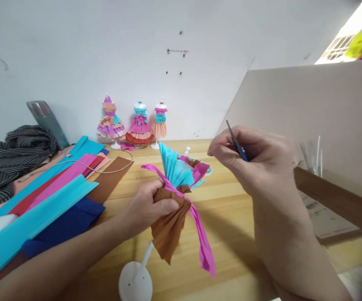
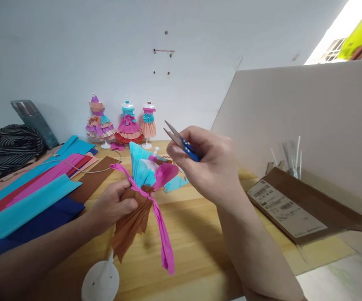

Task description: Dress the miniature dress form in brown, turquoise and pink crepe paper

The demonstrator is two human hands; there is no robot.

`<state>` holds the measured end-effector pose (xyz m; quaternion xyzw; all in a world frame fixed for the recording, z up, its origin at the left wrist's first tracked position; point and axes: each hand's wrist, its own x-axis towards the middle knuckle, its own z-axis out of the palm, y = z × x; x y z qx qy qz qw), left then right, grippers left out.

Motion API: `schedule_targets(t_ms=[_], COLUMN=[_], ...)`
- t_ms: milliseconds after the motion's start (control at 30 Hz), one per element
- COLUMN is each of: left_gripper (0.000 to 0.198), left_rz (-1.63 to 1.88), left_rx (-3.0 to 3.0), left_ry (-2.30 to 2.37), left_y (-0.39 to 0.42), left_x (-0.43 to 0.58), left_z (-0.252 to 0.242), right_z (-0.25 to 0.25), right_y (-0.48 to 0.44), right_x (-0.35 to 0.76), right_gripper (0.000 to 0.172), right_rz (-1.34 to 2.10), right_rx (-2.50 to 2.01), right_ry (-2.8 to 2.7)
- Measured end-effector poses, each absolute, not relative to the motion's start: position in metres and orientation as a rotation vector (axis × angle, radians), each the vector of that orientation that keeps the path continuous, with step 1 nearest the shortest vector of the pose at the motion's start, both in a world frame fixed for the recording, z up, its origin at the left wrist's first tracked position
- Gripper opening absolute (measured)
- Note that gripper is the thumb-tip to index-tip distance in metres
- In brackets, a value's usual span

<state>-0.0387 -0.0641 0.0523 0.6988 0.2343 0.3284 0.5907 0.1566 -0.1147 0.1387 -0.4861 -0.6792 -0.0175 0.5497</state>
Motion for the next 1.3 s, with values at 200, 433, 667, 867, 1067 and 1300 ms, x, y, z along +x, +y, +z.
schedule_targets(t_ms=[200, 433, 667, 867, 1067, 1300], left_gripper=[0.058, 0.048, 0.048, 0.044, 0.052, 0.053], left_rz=[0.766, 0.807, 0.863, 0.913, 0.965, 0.971], left_rx=[1.457, 1.302, 1.291, 1.224, 1.331, 1.475], left_ry=[0.509, 0.432, 0.447, 0.422, 0.427, 0.42], left_y=[-0.052, -0.051, -0.043, -0.047, -0.053, -0.056], left_x=[-0.045, -0.047, -0.047, -0.044, -0.04, -0.04], left_z=[0.05, 0.05, 0.041, 0.043, 0.045, 0.042], right_z=[0.141, 0.136, 0.126, 0.118, 0.105, 0.105], right_y=[-0.122, -0.116, -0.106, -0.105, -0.105, -0.109], right_x=[0.16, 0.161, 0.151, 0.14, 0.129, 0.122], right_gripper=[0.017, 0.024, 0.022, 0.013, 0.012, 0.02], right_rz=[-0.093, 0.04, -0.004, -0.084, -0.204, -0.092], right_rx=[-0.997, -0.717, -0.677, -0.801, -1.009, -1.068], right_ry=[-1.718, -2.355, -2.349, -2.106, -1.934, -1.794])
